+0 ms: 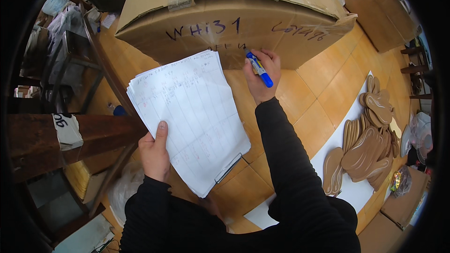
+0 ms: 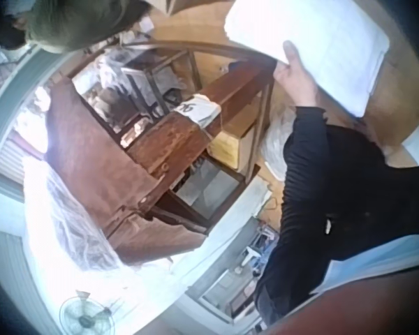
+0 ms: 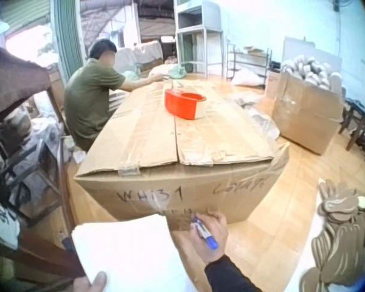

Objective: The person packs white slippers into a cardboard box, seals it with tape, and writes identification codes on the box using a marker.

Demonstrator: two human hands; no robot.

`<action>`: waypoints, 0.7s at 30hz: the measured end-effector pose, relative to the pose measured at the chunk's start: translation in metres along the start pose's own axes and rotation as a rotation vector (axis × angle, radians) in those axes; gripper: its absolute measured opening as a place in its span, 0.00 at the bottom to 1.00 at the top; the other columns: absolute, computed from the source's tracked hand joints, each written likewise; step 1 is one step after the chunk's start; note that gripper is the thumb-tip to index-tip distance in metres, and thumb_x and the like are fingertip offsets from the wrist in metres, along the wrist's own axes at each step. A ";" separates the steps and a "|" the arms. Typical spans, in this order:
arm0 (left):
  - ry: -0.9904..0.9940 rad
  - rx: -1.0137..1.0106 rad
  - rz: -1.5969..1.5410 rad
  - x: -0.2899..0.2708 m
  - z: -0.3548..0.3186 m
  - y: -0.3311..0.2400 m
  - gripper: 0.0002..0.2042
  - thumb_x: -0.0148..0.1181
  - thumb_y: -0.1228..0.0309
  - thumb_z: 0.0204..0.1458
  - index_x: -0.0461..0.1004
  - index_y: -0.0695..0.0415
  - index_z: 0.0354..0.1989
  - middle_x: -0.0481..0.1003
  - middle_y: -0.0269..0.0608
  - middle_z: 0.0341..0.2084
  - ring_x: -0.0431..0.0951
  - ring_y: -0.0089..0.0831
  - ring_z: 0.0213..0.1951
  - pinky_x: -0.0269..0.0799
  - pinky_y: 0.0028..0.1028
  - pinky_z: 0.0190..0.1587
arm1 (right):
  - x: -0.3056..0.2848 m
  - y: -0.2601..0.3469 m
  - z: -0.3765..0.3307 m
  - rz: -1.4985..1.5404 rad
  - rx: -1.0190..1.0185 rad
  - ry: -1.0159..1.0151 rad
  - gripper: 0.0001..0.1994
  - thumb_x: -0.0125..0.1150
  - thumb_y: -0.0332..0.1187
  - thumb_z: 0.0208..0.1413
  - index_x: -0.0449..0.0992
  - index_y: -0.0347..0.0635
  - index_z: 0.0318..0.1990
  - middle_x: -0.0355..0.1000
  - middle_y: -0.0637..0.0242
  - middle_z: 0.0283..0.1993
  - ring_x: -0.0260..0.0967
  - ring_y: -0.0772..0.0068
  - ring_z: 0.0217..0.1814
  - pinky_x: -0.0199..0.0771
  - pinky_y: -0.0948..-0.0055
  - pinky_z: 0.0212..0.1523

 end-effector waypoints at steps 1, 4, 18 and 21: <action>0.004 0.013 -0.003 0.000 0.000 0.000 0.20 0.59 0.62 0.61 0.75 0.72 0.45 0.78 0.43 0.41 0.74 0.23 0.41 0.68 0.24 0.48 | -0.001 0.000 0.000 0.014 0.004 -0.027 0.14 0.69 0.26 0.43 0.78 0.40 0.40 0.77 0.60 0.36 0.69 0.50 0.50 0.72 0.60 0.48; -0.015 0.008 0.025 -0.002 0.001 0.000 0.20 0.59 0.62 0.61 0.75 0.72 0.46 0.78 0.43 0.41 0.74 0.23 0.41 0.68 0.24 0.49 | -0.005 0.000 -0.001 0.064 0.031 -0.084 0.13 0.69 0.25 0.44 0.78 0.40 0.39 0.77 0.60 0.37 0.71 0.51 0.50 0.72 0.61 0.49; 0.050 -0.001 -0.025 0.000 0.004 0.003 0.18 0.57 0.64 0.62 0.74 0.71 0.48 0.78 0.43 0.43 0.74 0.23 0.42 0.68 0.24 0.50 | -0.015 -0.008 -0.003 0.052 0.016 -0.064 0.14 0.69 0.25 0.43 0.78 0.39 0.40 0.77 0.58 0.39 0.72 0.52 0.51 0.73 0.62 0.49; 0.054 0.004 -0.026 0.001 0.004 0.002 0.19 0.57 0.64 0.62 0.74 0.71 0.48 0.78 0.44 0.43 0.74 0.23 0.42 0.68 0.24 0.49 | -0.015 -0.007 -0.002 0.060 0.009 -0.060 0.14 0.69 0.25 0.43 0.78 0.39 0.41 0.77 0.58 0.39 0.72 0.52 0.51 0.72 0.62 0.49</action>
Point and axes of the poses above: each hand's wrist, its own z-axis towards the middle knuckle, its own x-axis out of the palm, y = z × x, the point moved 1 cm from there along z, towards the middle knuckle
